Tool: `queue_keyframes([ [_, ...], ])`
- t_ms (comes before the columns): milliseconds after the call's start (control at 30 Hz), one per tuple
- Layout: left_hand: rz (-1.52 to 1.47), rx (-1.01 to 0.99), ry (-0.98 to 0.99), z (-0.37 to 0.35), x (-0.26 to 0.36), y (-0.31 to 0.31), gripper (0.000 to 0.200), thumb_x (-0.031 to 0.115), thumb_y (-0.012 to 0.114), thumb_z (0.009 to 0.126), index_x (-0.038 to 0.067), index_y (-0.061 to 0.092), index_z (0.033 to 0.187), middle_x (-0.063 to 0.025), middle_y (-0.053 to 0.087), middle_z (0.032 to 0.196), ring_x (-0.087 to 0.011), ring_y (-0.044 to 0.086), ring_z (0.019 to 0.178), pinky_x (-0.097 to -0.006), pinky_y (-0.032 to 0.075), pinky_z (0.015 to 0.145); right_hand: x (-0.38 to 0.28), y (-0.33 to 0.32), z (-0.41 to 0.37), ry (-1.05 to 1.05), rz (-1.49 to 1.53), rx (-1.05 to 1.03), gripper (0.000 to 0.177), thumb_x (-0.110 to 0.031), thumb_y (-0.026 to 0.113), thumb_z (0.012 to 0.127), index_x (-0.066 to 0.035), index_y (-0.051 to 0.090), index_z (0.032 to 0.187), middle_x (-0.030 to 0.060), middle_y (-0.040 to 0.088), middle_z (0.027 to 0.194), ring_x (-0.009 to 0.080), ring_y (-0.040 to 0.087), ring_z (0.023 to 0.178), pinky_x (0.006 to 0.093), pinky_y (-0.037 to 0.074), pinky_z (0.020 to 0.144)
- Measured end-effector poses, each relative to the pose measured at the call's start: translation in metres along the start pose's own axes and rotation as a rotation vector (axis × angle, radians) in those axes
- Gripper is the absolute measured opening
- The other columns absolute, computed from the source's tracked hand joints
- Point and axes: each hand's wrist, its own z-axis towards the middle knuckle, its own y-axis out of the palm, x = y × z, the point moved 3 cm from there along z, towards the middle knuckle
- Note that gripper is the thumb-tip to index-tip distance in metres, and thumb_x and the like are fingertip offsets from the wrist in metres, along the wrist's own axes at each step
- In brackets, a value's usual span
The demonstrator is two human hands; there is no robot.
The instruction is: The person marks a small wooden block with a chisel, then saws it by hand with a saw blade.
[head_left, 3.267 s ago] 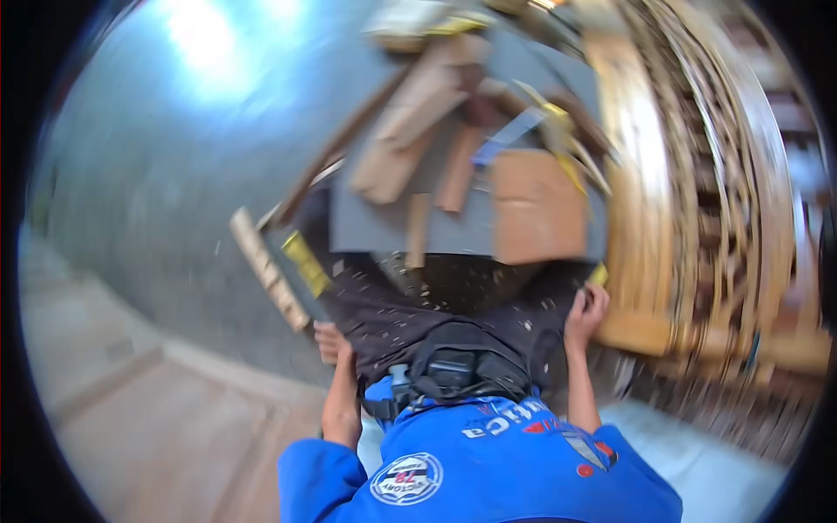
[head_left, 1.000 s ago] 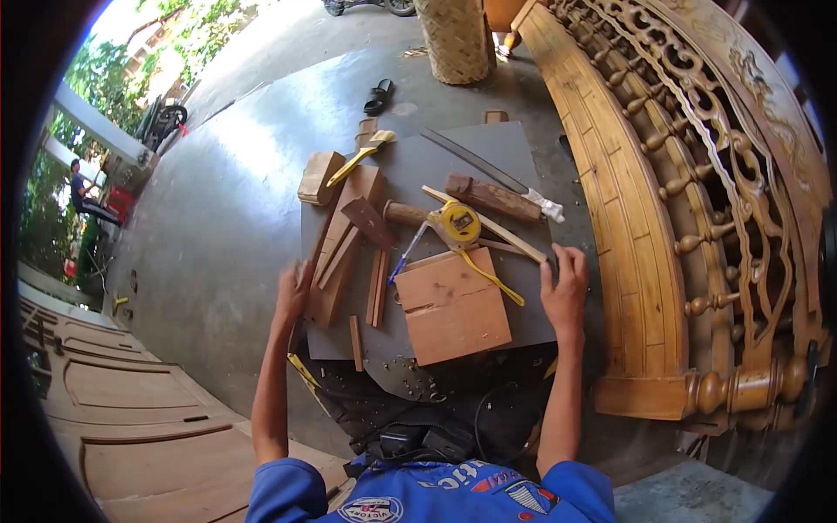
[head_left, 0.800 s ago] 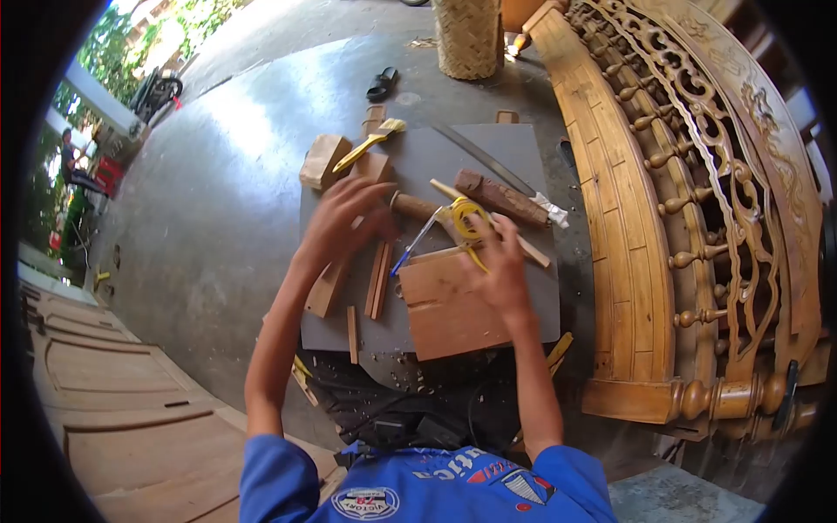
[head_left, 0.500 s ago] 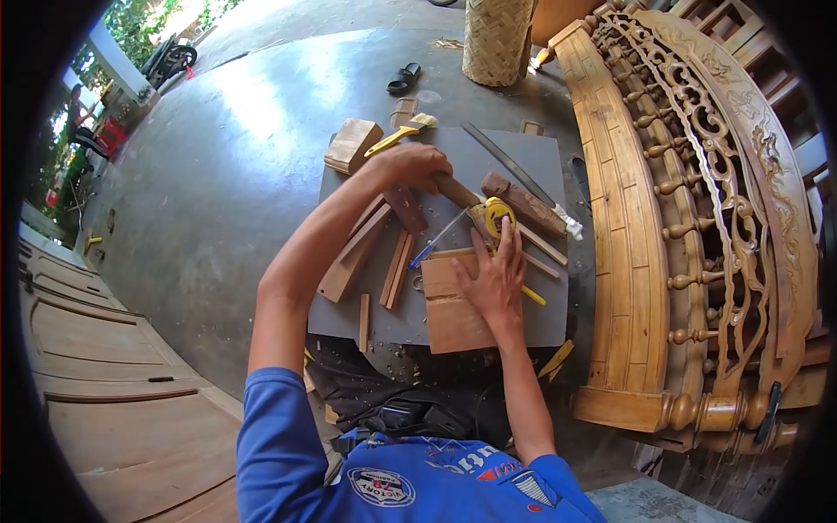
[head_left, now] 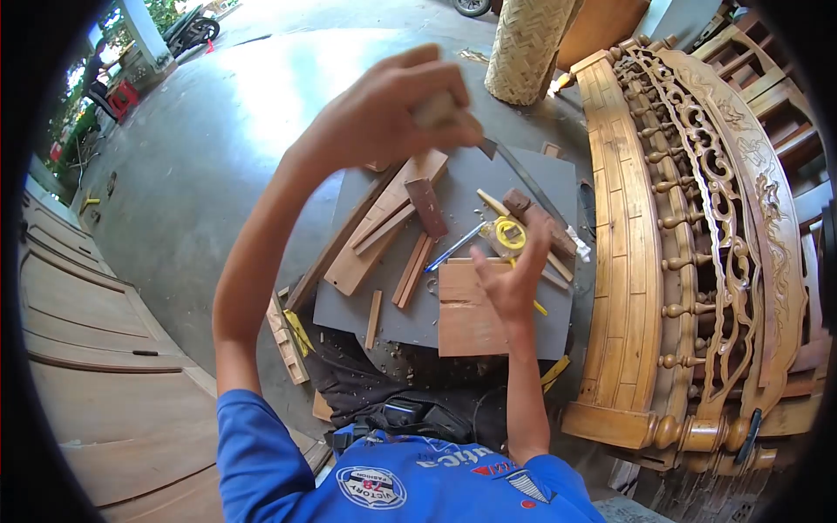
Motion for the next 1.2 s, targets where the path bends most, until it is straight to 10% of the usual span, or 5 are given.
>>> queue_keyframes([
  [100, 0.157, 0.074, 0.303, -0.016, 0.075, 0.011, 0.031, 0.017, 0.075, 0.067, 0.013, 0.064, 0.096, -0.0054, 0.051, 0.082, -0.0182, 0.055, 0.064, -0.0294, 0.050, 0.054, -0.064, -0.016, 0.045, -0.150, 0.204, 0.075, 0.074, -0.029, 0.071, 0.074, -0.002, 0.035, 0.132, 0.0178, 0.040, 0.129, 0.0335, 0.037, 0.124, 0.0424, 0.030, 0.102],
  [267, -0.367, 0.268, -0.046, -0.050, 0.097, 0.021, 0.023, 0.017, 0.066, 0.080, 0.008, 0.062, 0.101, -0.0062, 0.059, 0.086, -0.0146, 0.061, 0.069, -0.0248, 0.051, 0.057, -0.030, -0.008, 0.006, 0.420, 1.111, 0.184, 0.040, -0.004, 0.068, 0.073, -0.003, 0.046, 0.106, 0.0051, 0.053, 0.091, 0.0155, 0.054, 0.078, 0.0279, 0.045, 0.072],
  [367, -0.430, 0.238, -0.668, -0.112, 0.054, 0.073, 0.020, 0.012, 0.057, 0.089, -0.001, 0.057, 0.104, -0.0162, 0.063, 0.086, -0.0254, 0.064, 0.069, -0.0295, 0.052, 0.063, -0.028, -0.044, -0.011, 0.302, 0.797, 0.234, 0.032, 0.002, 0.065, 0.074, -0.004, 0.045, 0.099, 0.0049, 0.051, 0.082, 0.0129, 0.052, 0.069, 0.0245, 0.045, 0.066],
  [567, 0.279, 0.135, -0.803, -0.191, -0.001, 0.199, 0.029, 0.021, 0.065, 0.080, -0.003, 0.061, 0.097, -0.0188, 0.059, 0.088, -0.0345, 0.060, 0.079, -0.0424, 0.048, 0.074, -0.008, -0.038, -0.054, 0.300, 1.043, 0.189, 0.024, 0.006, 0.058, 0.077, -0.006, 0.040, 0.087, 0.0030, 0.047, 0.071, 0.0094, 0.047, 0.063, 0.0223, 0.039, 0.059],
  [1200, -1.029, 0.309, -1.129, -0.186, 0.015, 0.158, 0.026, 0.016, 0.063, 0.087, -0.003, 0.064, 0.105, -0.0020, 0.064, 0.079, -0.0060, 0.058, 0.069, -0.0206, 0.047, 0.063, -0.004, -0.044, -0.070, 0.316, 1.041, 0.115, 0.022, 0.003, 0.053, 0.077, -0.006, 0.035, 0.086, 0.0049, 0.044, 0.068, 0.0123, 0.041, 0.059, 0.0268, 0.038, 0.060],
])
